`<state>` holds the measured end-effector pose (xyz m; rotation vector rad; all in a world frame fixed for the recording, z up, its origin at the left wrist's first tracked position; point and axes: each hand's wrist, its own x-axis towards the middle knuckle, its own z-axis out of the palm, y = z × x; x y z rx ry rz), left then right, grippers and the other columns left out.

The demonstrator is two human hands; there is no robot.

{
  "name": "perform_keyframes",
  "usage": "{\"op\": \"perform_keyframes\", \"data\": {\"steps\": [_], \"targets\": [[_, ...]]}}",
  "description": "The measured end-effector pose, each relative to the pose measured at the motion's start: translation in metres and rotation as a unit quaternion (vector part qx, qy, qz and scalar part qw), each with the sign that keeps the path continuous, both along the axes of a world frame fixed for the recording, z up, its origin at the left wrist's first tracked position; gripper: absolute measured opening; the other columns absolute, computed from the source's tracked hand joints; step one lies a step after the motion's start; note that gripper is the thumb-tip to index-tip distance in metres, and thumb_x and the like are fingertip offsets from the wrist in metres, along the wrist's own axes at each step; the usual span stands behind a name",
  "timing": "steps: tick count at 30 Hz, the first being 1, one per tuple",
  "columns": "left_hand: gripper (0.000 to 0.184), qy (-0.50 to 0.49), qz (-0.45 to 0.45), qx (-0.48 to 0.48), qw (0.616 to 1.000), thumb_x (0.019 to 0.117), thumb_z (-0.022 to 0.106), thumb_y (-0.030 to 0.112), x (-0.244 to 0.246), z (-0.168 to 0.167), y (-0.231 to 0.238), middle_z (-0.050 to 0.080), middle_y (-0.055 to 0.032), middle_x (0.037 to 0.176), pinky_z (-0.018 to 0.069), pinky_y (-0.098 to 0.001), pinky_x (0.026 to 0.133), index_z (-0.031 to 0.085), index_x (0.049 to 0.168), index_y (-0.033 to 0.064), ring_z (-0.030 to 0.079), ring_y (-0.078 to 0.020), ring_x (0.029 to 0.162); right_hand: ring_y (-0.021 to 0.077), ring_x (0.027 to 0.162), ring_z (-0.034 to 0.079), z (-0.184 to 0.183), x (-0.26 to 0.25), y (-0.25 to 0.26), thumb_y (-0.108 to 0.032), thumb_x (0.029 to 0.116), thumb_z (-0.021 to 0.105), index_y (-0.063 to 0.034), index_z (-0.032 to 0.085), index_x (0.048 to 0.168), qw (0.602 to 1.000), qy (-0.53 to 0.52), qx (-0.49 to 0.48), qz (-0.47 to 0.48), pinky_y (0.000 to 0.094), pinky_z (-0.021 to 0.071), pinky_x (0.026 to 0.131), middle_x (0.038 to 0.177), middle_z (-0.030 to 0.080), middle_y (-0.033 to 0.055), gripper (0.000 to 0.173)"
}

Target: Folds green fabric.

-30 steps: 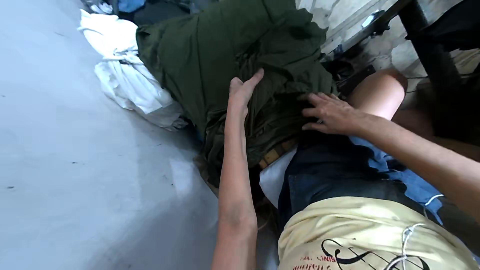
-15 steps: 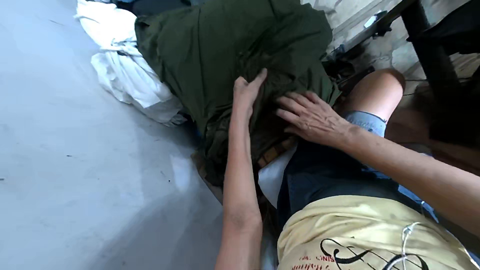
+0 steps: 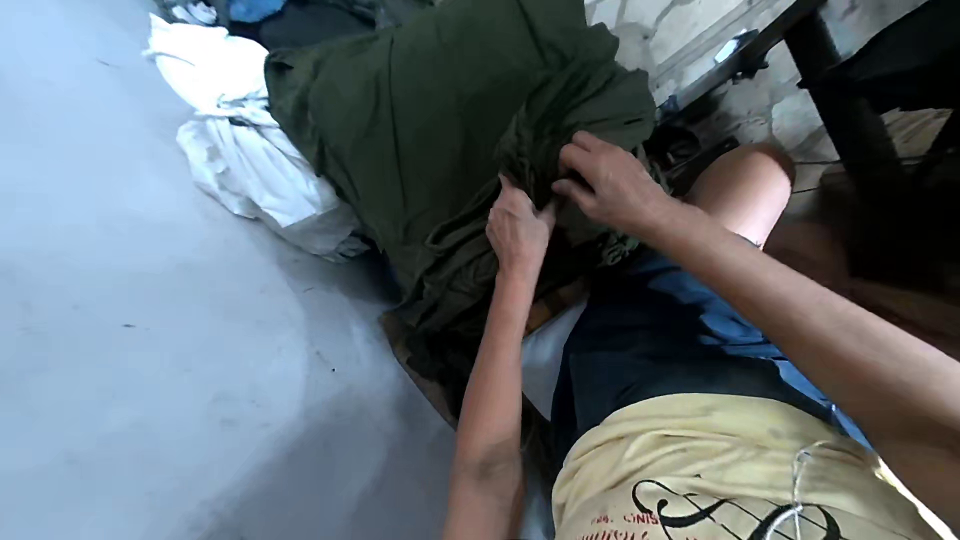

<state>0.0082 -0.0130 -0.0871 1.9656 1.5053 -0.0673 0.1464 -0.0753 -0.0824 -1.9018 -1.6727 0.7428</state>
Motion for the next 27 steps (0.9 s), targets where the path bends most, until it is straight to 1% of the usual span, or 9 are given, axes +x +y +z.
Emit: {"op": "perform_keyframes", "data": {"steps": [4, 8, 11, 13, 15, 19, 22, 24, 27], "targets": [[0.063, -0.159, 0.095, -0.139, 0.973, 0.0912, 0.076, 0.039, -0.013, -0.018, 0.055, 0.066, -0.0188, 0.126, 0.0503, -0.0480, 0.104, 0.055, 0.135, -0.0010, 0.064, -0.0261, 0.119, 0.0399, 0.123, 0.059, -0.004, -0.021, -0.042, -0.027, 0.1016, 0.059, -0.0045, 0.067, 0.112, 0.980, -0.125, 0.100, 0.122, 0.0560, 0.0465, 0.102, 0.125, 0.065, 0.0194, 0.026], [0.067, -0.183, 0.115, -0.168, 0.962, 0.0939, 0.074, 0.036, -0.010, -0.010, 0.067, 0.056, -0.0214, 0.140, 0.0428, -0.0446, 0.111, 0.048, 0.142, -0.0030, 0.053, -0.0247, 0.132, 0.0468, 0.135, 0.049, -0.018, 0.008, -0.073, -0.032, 0.0874, 0.080, -0.0048, 0.073, 0.104, 0.980, -0.056, -0.086, 0.172, 0.0666, 0.0424, 0.104, 0.144, 0.055, 0.0219, 0.033], [0.073, -0.216, 0.027, -0.145, 0.965, 0.0916, 0.077, 0.034, -0.021, -0.013, 0.048, 0.059, -0.0207, 0.138, 0.0450, -0.0414, 0.111, 0.045, 0.145, -0.0038, 0.057, -0.0222, 0.130, 0.0415, 0.127, 0.055, 0.033, 0.021, -0.052, -0.016, 0.0946, 0.074, 0.0016, 0.074, 0.101, 0.983, 0.060, -0.137, 0.104, 0.0563, 0.0447, 0.106, 0.138, 0.058, 0.0224, 0.019], [0.090, -0.234, -0.109, -0.143, 0.955, 0.0856, 0.080, 0.042, -0.031, -0.008, 0.033, 0.058, -0.0177, 0.141, 0.0446, -0.0382, 0.114, 0.037, 0.151, -0.0028, 0.056, -0.0184, 0.132, 0.0303, 0.112, 0.062, 0.030, 0.034, -0.031, -0.022, 0.0972, 0.067, 0.0009, 0.073, 0.101, 0.990, 0.090, -0.048, 0.094, 0.0443, 0.0516, 0.097, 0.123, 0.062, 0.0192, 0.024], [0.108, -0.173, -0.156, -0.097, 0.968, 0.0752, 0.085, 0.053, -0.029, -0.003, 0.013, 0.056, -0.0228, 0.140, 0.0443, -0.0494, 0.112, 0.035, 0.152, -0.0035, 0.055, -0.0300, 0.131, 0.0301, 0.100, 0.064, 0.016, 0.031, -0.010, -0.024, 0.0982, 0.066, 0.0031, 0.071, 0.100, 0.994, 0.094, 0.007, 0.058, 0.0461, 0.0537, 0.089, 0.111, 0.063, 0.0202, 0.027], [0.085, -0.057, -0.025, -0.019, 0.998, 0.0897, 0.077, 0.042, -0.010, -0.002, -0.003, 0.065, -0.0264, 0.127, 0.0469, -0.0580, 0.103, 0.040, 0.149, -0.0060, 0.062, -0.0405, 0.121, 0.0392, 0.105, 0.065, 0.015, -0.002, 0.001, -0.020, 0.1017, 0.062, -0.0005, 0.067, 0.112, 0.999, -0.026, 0.045, -0.006, 0.0544, 0.0538, 0.088, 0.113, 0.063, 0.0216, 0.023], [0.065, -0.130, 0.032, -0.081, 0.988, 0.0948, 0.070, 0.035, -0.015, -0.019, 0.029, 0.066, -0.0235, 0.127, 0.0471, -0.0560, 0.105, 0.049, 0.143, -0.0033, 0.062, -0.0345, 0.122, 0.0413, 0.123, 0.059, 0.006, -0.013, -0.036, -0.026, 0.1007, 0.061, -0.0060, 0.067, 0.120, 0.983, -0.108, 0.107, 0.105, 0.0564, 0.0480, 0.101, 0.128, 0.063, 0.0210, 0.029], [0.066, -0.189, 0.074, -0.150, 0.968, 0.0989, 0.066, 0.042, -0.016, -0.017, 0.053, 0.059, -0.0193, 0.141, 0.0424, -0.0475, 0.113, 0.048, 0.147, 0.0004, 0.055, -0.0258, 0.133, 0.0451, 0.131, 0.054, -0.013, 0.002, -0.066, -0.033, 0.0923, 0.073, -0.0073, 0.070, 0.110, 0.973, -0.134, 0.026, 0.186, 0.0626, 0.0457, 0.102, 0.138, 0.059, 0.0225, 0.031], [0.063, -0.215, 0.108, -0.188, 0.952, 0.1006, 0.064, 0.040, -0.013, -0.010, 0.064, 0.055, -0.0167, 0.146, 0.0398, -0.0429, 0.114, 0.047, 0.147, 0.0020, 0.051, -0.0212, 0.136, 0.0498, 0.131, 0.052, -0.020, 0.029, -0.083, -0.026, 0.0875, 0.080, -0.0072, 0.076, 0.101, 0.976, -0.109, -0.086, 0.166, 0.0679, 0.0445, 0.101, 0.143, 0.056, 0.0248, 0.024]]}}
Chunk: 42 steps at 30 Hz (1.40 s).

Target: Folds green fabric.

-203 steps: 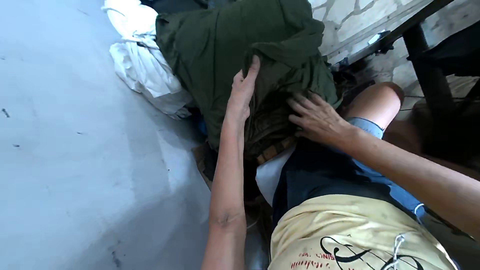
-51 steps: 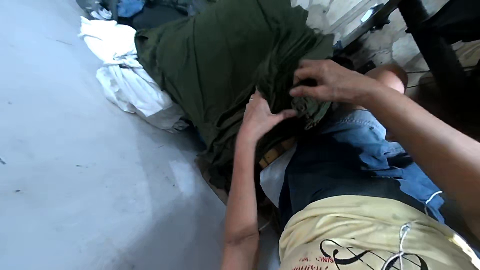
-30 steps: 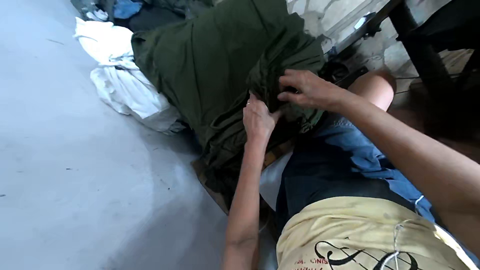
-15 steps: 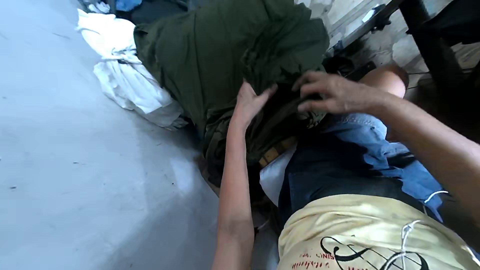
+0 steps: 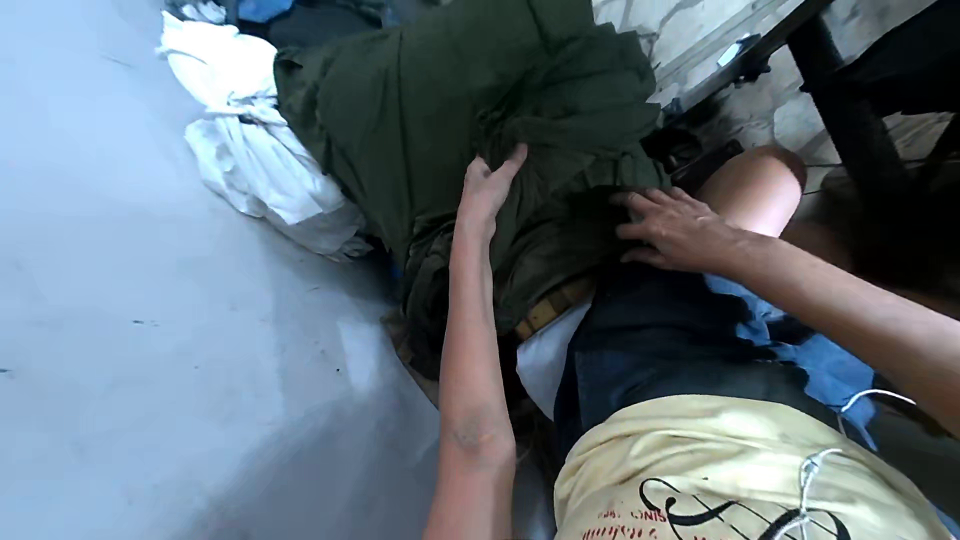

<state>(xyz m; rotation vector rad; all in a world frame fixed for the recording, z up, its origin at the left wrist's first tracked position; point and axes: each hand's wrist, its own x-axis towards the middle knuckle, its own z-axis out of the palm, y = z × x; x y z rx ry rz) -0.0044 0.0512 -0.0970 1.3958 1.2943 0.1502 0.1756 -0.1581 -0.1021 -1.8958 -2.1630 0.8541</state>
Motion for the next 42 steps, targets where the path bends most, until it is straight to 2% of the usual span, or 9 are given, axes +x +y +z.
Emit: {"op": "perform_keyframes", "data": {"steps": [6, 9, 13, 21, 26, 29, 33, 39, 42], "targets": [[0.094, -0.079, -0.188, 0.074, 0.976, 0.0847, 0.081, 0.040, -0.022, 0.005, -0.034, 0.055, -0.0179, 0.144, 0.0437, -0.0361, 0.114, 0.032, 0.153, -0.0030, 0.054, -0.0171, 0.133, 0.0359, 0.109, 0.064, 0.045, 0.018, 0.057, -0.019, 0.0985, 0.066, 0.0037, 0.071, 0.105, 0.981, 0.177, 0.046, -0.061, 0.0523, 0.0526, 0.095, 0.119, 0.064, 0.0225, 0.024], [0.111, 0.054, -0.205, 0.161, 0.964, 0.0724, 0.088, 0.054, -0.014, 0.015, -0.064, 0.057, -0.0273, 0.137, 0.0444, -0.0536, 0.109, 0.037, 0.148, -0.0084, 0.056, -0.0362, 0.129, 0.0346, 0.101, 0.064, 0.038, 0.003, 0.087, -0.018, 0.1002, 0.064, 0.0049, 0.069, 0.104, 0.975, 0.182, 0.058, -0.112, 0.0519, 0.0524, 0.090, 0.110, 0.063, 0.0218, 0.024], [0.086, 0.208, -0.088, 0.180, 0.957, 0.0924, 0.070, 0.053, 0.013, 0.013, -0.071, 0.064, -0.0276, 0.128, 0.0471, -0.0579, 0.103, 0.043, 0.147, -0.0074, 0.062, -0.0411, 0.121, 0.0388, 0.107, 0.064, 0.028, -0.023, 0.089, -0.018, 0.1013, 0.063, 0.0028, 0.067, 0.111, 0.970, 0.103, 0.132, -0.176, 0.0527, 0.0534, 0.092, 0.115, 0.062, 0.0233, 0.023], [0.066, 0.052, 0.021, 0.074, 0.996, 0.0964, 0.064, 0.055, 0.005, -0.008, -0.010, 0.064, -0.0182, 0.131, 0.0454, -0.0485, 0.109, 0.059, 0.136, 0.0029, 0.060, -0.0253, 0.126, 0.0504, 0.140, 0.044, -0.011, -0.028, -0.016, -0.015, 0.0924, 0.074, -0.0061, 0.075, 0.107, 0.995, -0.073, 0.062, 0.026, 0.0693, 0.0407, 0.105, 0.150, 0.050, 0.0251, 0.017], [0.059, 0.022, 0.012, 0.126, 0.992, 0.0962, 0.066, 0.051, 0.002, -0.014, -0.018, 0.068, -0.0149, 0.122, 0.0478, -0.0447, 0.104, 0.062, 0.130, 0.0032, 0.063, -0.0201, 0.118, 0.0418, 0.127, 0.057, 0.009, -0.010, -0.014, -0.010, 0.0962, 0.066, -0.0032, 0.074, 0.100, 1.000, -0.012, 0.018, -0.009, 0.0599, 0.0437, 0.105, 0.132, 0.062, 0.0212, 0.011], [0.078, -0.027, -0.114, 0.140, 0.983, 0.0942, 0.070, 0.044, -0.011, -0.007, -0.029, 0.059, -0.0177, 0.141, 0.0441, -0.0389, 0.114, 0.041, 0.150, -0.0007, 0.056, -0.0182, 0.132, 0.0377, 0.109, 0.065, 0.039, 0.006, 0.016, -0.012, 0.0998, 0.064, 0.0004, 0.072, 0.106, 0.988, 0.127, 0.001, -0.086, 0.0562, 0.0539, 0.092, 0.124, 0.063, 0.0206, 0.015], [0.110, 0.115, -0.209, 0.198, 0.951, 0.0748, 0.084, 0.058, -0.006, 0.020, -0.071, 0.057, -0.0267, 0.137, 0.0444, -0.0578, 0.106, 0.036, 0.151, -0.0046, 0.057, -0.0388, 0.128, 0.0367, 0.101, 0.067, 0.043, -0.005, 0.076, -0.013, 0.1004, 0.061, 0.0025, 0.069, 0.100, 0.976, 0.128, 0.106, -0.138, 0.0541, 0.0559, 0.084, 0.119, 0.062, 0.0210, 0.017], [0.067, 0.136, -0.064, 0.124, 0.981, 0.0936, 0.069, 0.049, 0.008, -0.003, -0.039, 0.068, -0.0233, 0.119, 0.0489, -0.0585, 0.099, 0.056, 0.135, -0.0023, 0.065, -0.0361, 0.116, 0.0394, 0.118, 0.062, 0.022, -0.043, 0.057, -0.018, 0.1056, 0.052, -0.0065, 0.066, 0.118, 0.959, -0.019, 0.274, -0.076, 0.0536, 0.0489, 0.099, 0.123, 0.066, 0.0201, 0.022], [0.063, 0.039, -0.019, 0.017, 0.999, 0.0975, 0.065, 0.050, 0.002, -0.002, -0.009, 0.064, -0.0166, 0.130, 0.0492, -0.0449, 0.105, 0.056, 0.138, 0.0017, 0.061, -0.0215, 0.122, 0.0446, 0.126, 0.057, -0.001, -0.037, 0.012, -0.018, 0.0925, 0.072, -0.0079, 0.069, 0.116, 0.986, -0.033, 0.157, 0.038, 0.0623, 0.0475, 0.098, 0.134, 0.061, 0.0220, 0.026]]}}
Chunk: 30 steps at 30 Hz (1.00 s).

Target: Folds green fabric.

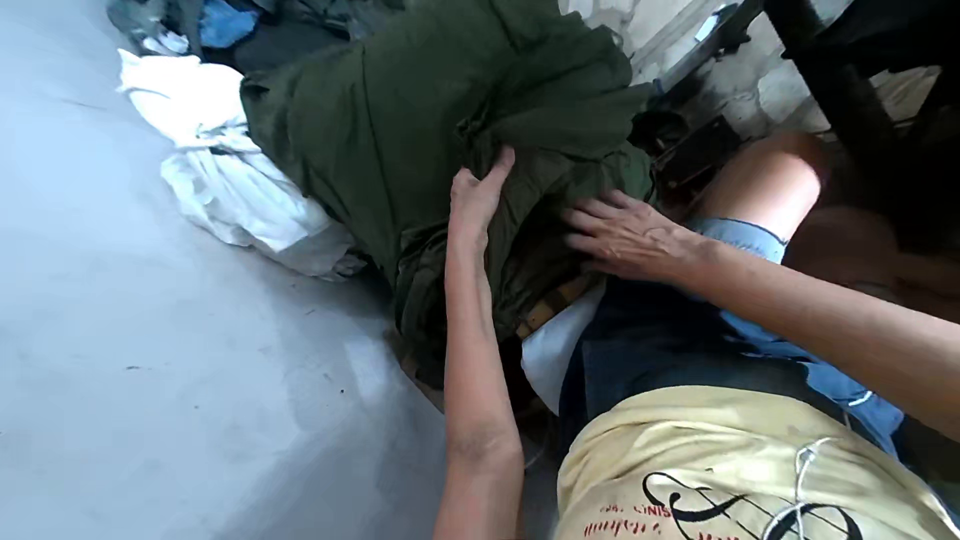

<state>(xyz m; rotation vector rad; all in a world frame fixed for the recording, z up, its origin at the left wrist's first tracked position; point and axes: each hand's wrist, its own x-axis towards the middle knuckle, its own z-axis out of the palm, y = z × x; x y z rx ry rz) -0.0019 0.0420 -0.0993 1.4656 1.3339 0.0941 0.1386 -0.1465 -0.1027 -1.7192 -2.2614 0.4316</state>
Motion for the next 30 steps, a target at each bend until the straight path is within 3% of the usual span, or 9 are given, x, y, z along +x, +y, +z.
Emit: {"op": "perform_keyframes", "data": {"steps": [4, 8, 10, 14, 18, 21, 23, 26, 30], "targets": [[0.065, -0.034, -0.001, 0.035, 0.999, 0.0952, 0.069, 0.047, -0.003, -0.006, -0.006, 0.064, -0.0167, 0.131, 0.0475, -0.0430, 0.108, 0.054, 0.139, 0.0015, 0.061, -0.0199, 0.124, 0.0499, 0.125, 0.056, 0.001, 0.027, -0.008, -0.006, 0.0912, 0.072, -0.0040, 0.074, 0.104, 0.991, -0.026, -0.124, -0.041, 0.0678, 0.0433, 0.101, 0.128, 0.063, 0.0263, 0.013], [0.104, -0.011, -0.184, 0.124, 0.975, 0.0839, 0.079, 0.052, -0.019, 0.008, -0.038, 0.054, -0.0242, 0.145, 0.0419, -0.0501, 0.115, 0.029, 0.155, -0.0041, 0.053, -0.0313, 0.136, 0.0447, 0.116, 0.060, 0.042, 0.046, 0.029, -0.017, 0.0982, 0.068, -0.0012, 0.073, 0.107, 0.973, 0.115, -0.182, -0.079, 0.0619, 0.0480, 0.097, 0.119, 0.063, 0.0248, 0.019], [0.119, 0.071, -0.220, 0.167, 0.958, 0.0741, 0.085, 0.058, -0.015, 0.024, -0.061, 0.049, -0.0290, 0.146, 0.0386, -0.0560, 0.114, 0.027, 0.154, -0.0076, 0.049, -0.0399, 0.136, 0.0428, 0.111, 0.061, 0.047, 0.041, 0.050, -0.017, 0.0985, 0.066, -0.0009, 0.072, 0.105, 0.975, 0.137, -0.149, -0.096, 0.0603, 0.0491, 0.091, 0.114, 0.063, 0.0230, 0.018], [0.093, 0.195, -0.101, 0.206, 0.954, 0.0869, 0.076, 0.053, 0.013, 0.015, -0.070, 0.064, -0.0264, 0.129, 0.0478, -0.0566, 0.102, 0.041, 0.148, -0.0072, 0.062, -0.0404, 0.122, 0.0416, 0.102, 0.066, 0.027, 0.013, 0.059, -0.014, 0.1013, 0.060, 0.0008, 0.067, 0.108, 0.974, 0.117, -0.062, -0.183, 0.0590, 0.0546, 0.082, 0.116, 0.062, 0.0223, 0.018], [0.072, 0.077, -0.035, 0.072, 0.994, 0.0919, 0.071, 0.052, 0.002, 0.000, -0.017, 0.066, -0.0235, 0.123, 0.0501, -0.0538, 0.102, 0.055, 0.135, -0.0040, 0.063, -0.0329, 0.118, 0.0403, 0.125, 0.059, 0.001, -0.017, 0.024, -0.015, 0.1039, 0.052, -0.0061, 0.063, 0.127, 0.987, 0.036, 0.121, -0.098, 0.0550, 0.0468, 0.103, 0.131, 0.064, 0.0204, 0.027], [0.080, 0.050, 0.000, -0.011, 0.999, 0.0955, 0.067, 0.052, 0.001, 0.016, 0.001, 0.053, -0.0226, 0.144, 0.0432, -0.0489, 0.110, 0.042, 0.149, -0.0023, 0.052, -0.0284, 0.133, 0.0464, 0.133, 0.051, -0.024, -0.003, 0.007, -0.036, 0.0918, 0.075, -0.0067, 0.068, 0.120, 0.996, 0.042, -0.056, -0.059, 0.0653, 0.0420, 0.105, 0.141, 0.057, 0.0230, 0.041], [0.078, 0.038, 0.003, 0.010, 0.999, 0.0954, 0.068, 0.050, 0.003, 0.014, -0.003, 0.053, -0.0235, 0.143, 0.0416, -0.0491, 0.112, 0.044, 0.146, -0.0036, 0.051, -0.0289, 0.134, 0.0481, 0.134, 0.049, -0.016, 0.019, 0.011, -0.045, 0.0897, 0.076, -0.0053, 0.071, 0.114, 0.983, 0.030, -0.167, -0.078, 0.0679, 0.0401, 0.104, 0.142, 0.055, 0.0240, 0.047], [0.077, 0.027, -0.039, 0.108, 0.993, 0.0912, 0.072, 0.052, -0.004, -0.008, -0.019, 0.063, -0.0237, 0.129, 0.0461, -0.0498, 0.107, 0.051, 0.138, -0.0048, 0.060, -0.0300, 0.125, 0.0458, 0.127, 0.054, 0.018, 0.038, 0.020, -0.028, 0.0959, 0.073, -0.0056, 0.072, 0.117, 0.968, 0.068, -0.230, -0.077, 0.0654, 0.0429, 0.102, 0.133, 0.060, 0.0228, 0.031], [0.095, 0.017, -0.143, 0.177, 0.974, 0.0871, 0.075, 0.055, -0.016, 0.003, -0.042, 0.061, -0.0256, 0.134, 0.0446, -0.0527, 0.110, 0.037, 0.149, -0.0069, 0.059, -0.0325, 0.128, 0.0383, 0.109, 0.062, 0.044, 0.042, 0.047, -0.013, 0.1000, 0.065, 0.0018, 0.071, 0.109, 0.961, 0.182, -0.188, -0.091, 0.0555, 0.0499, 0.095, 0.119, 0.061, 0.0222, 0.018]]}}
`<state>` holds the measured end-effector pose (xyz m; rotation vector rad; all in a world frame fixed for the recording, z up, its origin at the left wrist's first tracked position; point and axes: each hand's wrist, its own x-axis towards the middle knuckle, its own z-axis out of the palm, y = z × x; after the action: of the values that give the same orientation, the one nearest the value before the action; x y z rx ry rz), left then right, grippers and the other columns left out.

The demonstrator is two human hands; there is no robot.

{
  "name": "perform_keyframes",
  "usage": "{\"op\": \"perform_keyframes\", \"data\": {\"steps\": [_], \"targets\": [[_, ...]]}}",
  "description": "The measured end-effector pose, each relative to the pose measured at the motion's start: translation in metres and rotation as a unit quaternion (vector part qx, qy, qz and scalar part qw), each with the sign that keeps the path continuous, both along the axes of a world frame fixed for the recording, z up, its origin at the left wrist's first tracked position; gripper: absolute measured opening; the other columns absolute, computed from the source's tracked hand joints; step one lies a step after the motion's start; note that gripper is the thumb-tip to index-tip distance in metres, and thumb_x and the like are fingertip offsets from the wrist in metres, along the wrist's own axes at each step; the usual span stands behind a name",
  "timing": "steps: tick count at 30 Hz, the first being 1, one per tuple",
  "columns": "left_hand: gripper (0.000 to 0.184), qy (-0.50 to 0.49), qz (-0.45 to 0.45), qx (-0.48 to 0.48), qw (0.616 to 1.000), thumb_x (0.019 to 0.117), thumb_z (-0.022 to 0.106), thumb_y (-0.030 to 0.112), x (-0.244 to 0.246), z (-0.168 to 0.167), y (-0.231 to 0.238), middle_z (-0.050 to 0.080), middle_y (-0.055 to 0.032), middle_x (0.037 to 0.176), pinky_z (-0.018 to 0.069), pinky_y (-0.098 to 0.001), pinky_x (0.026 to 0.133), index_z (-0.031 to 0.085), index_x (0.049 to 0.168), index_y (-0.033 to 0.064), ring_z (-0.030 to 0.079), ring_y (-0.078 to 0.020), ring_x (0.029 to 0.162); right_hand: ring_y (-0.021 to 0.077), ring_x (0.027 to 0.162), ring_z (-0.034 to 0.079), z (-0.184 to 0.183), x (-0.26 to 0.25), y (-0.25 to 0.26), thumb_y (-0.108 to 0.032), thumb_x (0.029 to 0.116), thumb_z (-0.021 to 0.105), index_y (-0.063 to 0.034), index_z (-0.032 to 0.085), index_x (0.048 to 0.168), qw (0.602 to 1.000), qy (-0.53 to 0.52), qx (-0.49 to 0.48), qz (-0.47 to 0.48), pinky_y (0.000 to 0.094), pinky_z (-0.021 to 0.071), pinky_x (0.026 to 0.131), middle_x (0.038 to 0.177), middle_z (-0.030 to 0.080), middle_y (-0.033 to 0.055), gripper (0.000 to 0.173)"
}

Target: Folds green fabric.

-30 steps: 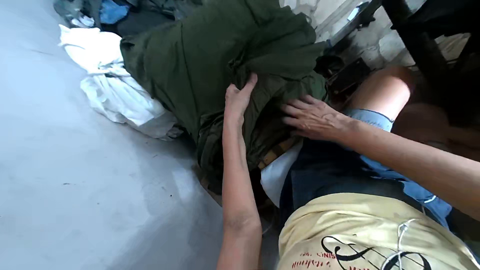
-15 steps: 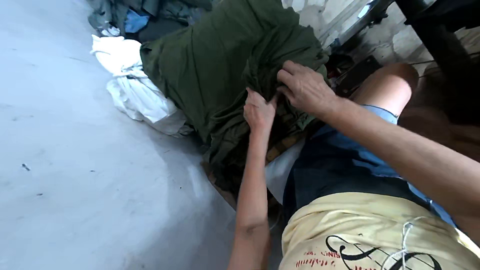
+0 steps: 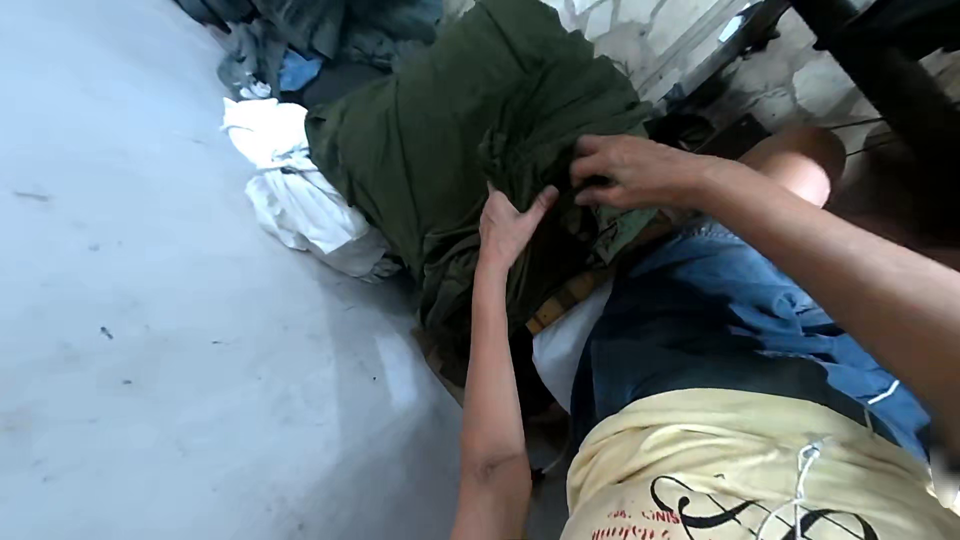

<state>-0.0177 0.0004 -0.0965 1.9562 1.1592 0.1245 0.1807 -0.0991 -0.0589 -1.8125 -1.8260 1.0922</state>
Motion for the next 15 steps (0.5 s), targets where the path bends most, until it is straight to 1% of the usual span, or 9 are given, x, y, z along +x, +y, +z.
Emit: {"op": "perform_keyframes", "data": {"steps": [3, 5, 7, 8, 10, 11, 13, 14, 15], "targets": [[0.112, 0.073, 0.010, 0.079, 0.994, 0.0736, 0.085, 0.058, 0.006, 0.010, -0.030, 0.058, -0.0295, 0.136, 0.0464, -0.0565, 0.105, 0.036, 0.149, -0.0090, 0.058, -0.0400, 0.126, 0.0381, 0.107, 0.063, -0.008, -0.009, 0.018, -0.011, 0.0985, 0.065, 0.0056, 0.070, 0.104, 0.999, 0.022, 0.021, -0.042, 0.0557, 0.0499, 0.093, 0.115, 0.061, 0.0229, 0.018], [0.104, 0.141, 0.057, 0.123, 0.981, 0.0757, 0.085, 0.055, 0.020, 0.005, -0.040, 0.062, -0.0283, 0.130, 0.0498, -0.0560, 0.100, 0.042, 0.145, -0.0089, 0.063, -0.0409, 0.120, 0.0397, 0.109, 0.063, -0.015, -0.014, 0.019, -0.010, 0.0985, 0.064, 0.0070, 0.069, 0.106, 0.997, 0.014, 0.018, -0.071, 0.0571, 0.0502, 0.095, 0.118, 0.061, 0.0242, 0.019], [0.092, 0.184, 0.090, 0.082, 0.975, 0.0824, 0.080, 0.054, 0.031, 0.008, -0.028, 0.067, -0.0252, 0.123, 0.0510, -0.0573, 0.097, 0.047, 0.144, -0.0056, 0.066, -0.0399, 0.115, 0.0413, 0.110, 0.064, -0.019, -0.026, 0.013, -0.011, 0.1008, 0.062, 0.0051, 0.067, 0.111, 0.992, -0.043, 0.067, -0.102, 0.0576, 0.0526, 0.093, 0.119, 0.062, 0.0242, 0.020], [0.086, 0.173, 0.104, 0.038, 0.979, 0.0837, 0.080, 0.054, 0.031, 0.008, -0.013, 0.068, -0.0250, 0.120, 0.0504, -0.0591, 0.097, 0.051, 0.141, -0.0041, 0.066, -0.0404, 0.115, 0.0414, 0.113, 0.063, -0.020, -0.034, 0.007, -0.011, 0.1023, 0.059, 0.0028, 0.066, 0.114, 0.983, -0.086, 0.122, -0.106, 0.0559, 0.0523, 0.095, 0.120, 0.062, 0.0237, 0.020], [0.077, 0.100, 0.132, -0.046, 0.985, 0.0822, 0.082, 0.050, 0.022, -0.001, 0.017, 0.068, -0.0239, 0.119, 0.0498, -0.0585, 0.099, 0.057, 0.132, -0.0031, 0.065, -0.0369, 0.116, 0.0407, 0.118, 0.062, -0.027, -0.045, -0.009, -0.014, 0.1028, 0.056, -0.0030, 0.065, 0.120, 0.961, -0.145, 0.230, -0.055, 0.0543, 0.0499, 0.098, 0.122, 0.065, 0.0214, 0.023], [0.075, 0.058, 0.142, -0.085, 0.985, 0.0828, 0.083, 0.046, 0.018, -0.005, 0.029, 0.067, -0.0224, 0.122, 0.0502, -0.0547, 0.101, 0.057, 0.133, -0.0029, 0.064, -0.0326, 0.118, 0.0407, 0.120, 0.061, -0.036, -0.046, -0.020, -0.018, 0.1012, 0.058, -0.0053, 0.066, 0.120, 0.957, -0.154, 0.245, -0.008, 0.0556, 0.0488, 0.099, 0.124, 0.066, 0.0202, 0.024], [0.077, 0.013, 0.152, -0.140, 0.978, 0.0862, 0.081, 0.041, 0.015, -0.005, 0.041, 0.061, -0.0223, 0.133, 0.0466, -0.0493, 0.108, 0.050, 0.141, -0.0030, 0.058, -0.0287, 0.127, 0.0451, 0.122, 0.059, -0.054, -0.036, -0.042, -0.034, 0.0916, 0.075, -0.0057, 0.069, 0.114, 0.977, -0.149, 0.149, 0.041, 0.0625, 0.0476, 0.096, 0.129, 0.063, 0.0224, 0.036], [0.079, 0.007, 0.152, -0.144, 0.978, 0.0866, 0.081, 0.041, 0.015, -0.005, 0.041, 0.059, -0.0230, 0.136, 0.0448, -0.0491, 0.109, 0.048, 0.143, -0.0034, 0.056, -0.0289, 0.129, 0.0482, 0.126, 0.055, -0.058, -0.027, -0.049, -0.038, 0.0878, 0.080, -0.0051, 0.071, 0.114, 0.988, -0.136, 0.071, 0.033, 0.0666, 0.0456, 0.098, 0.135, 0.059, 0.0245, 0.043], [0.079, 0.006, 0.148, -0.127, 0.981, 0.0854, 0.082, 0.042, 0.016, -0.007, 0.039, 0.060, -0.0231, 0.134, 0.0455, -0.0499, 0.108, 0.049, 0.141, -0.0037, 0.057, -0.0295, 0.127, 0.0487, 0.129, 0.053, -0.057, -0.018, -0.050, -0.041, 0.0874, 0.080, -0.0047, 0.072, 0.112, 0.993, -0.116, 0.019, 0.016, 0.0678, 0.0445, 0.099, 0.138, 0.057, 0.0242, 0.044]]}}
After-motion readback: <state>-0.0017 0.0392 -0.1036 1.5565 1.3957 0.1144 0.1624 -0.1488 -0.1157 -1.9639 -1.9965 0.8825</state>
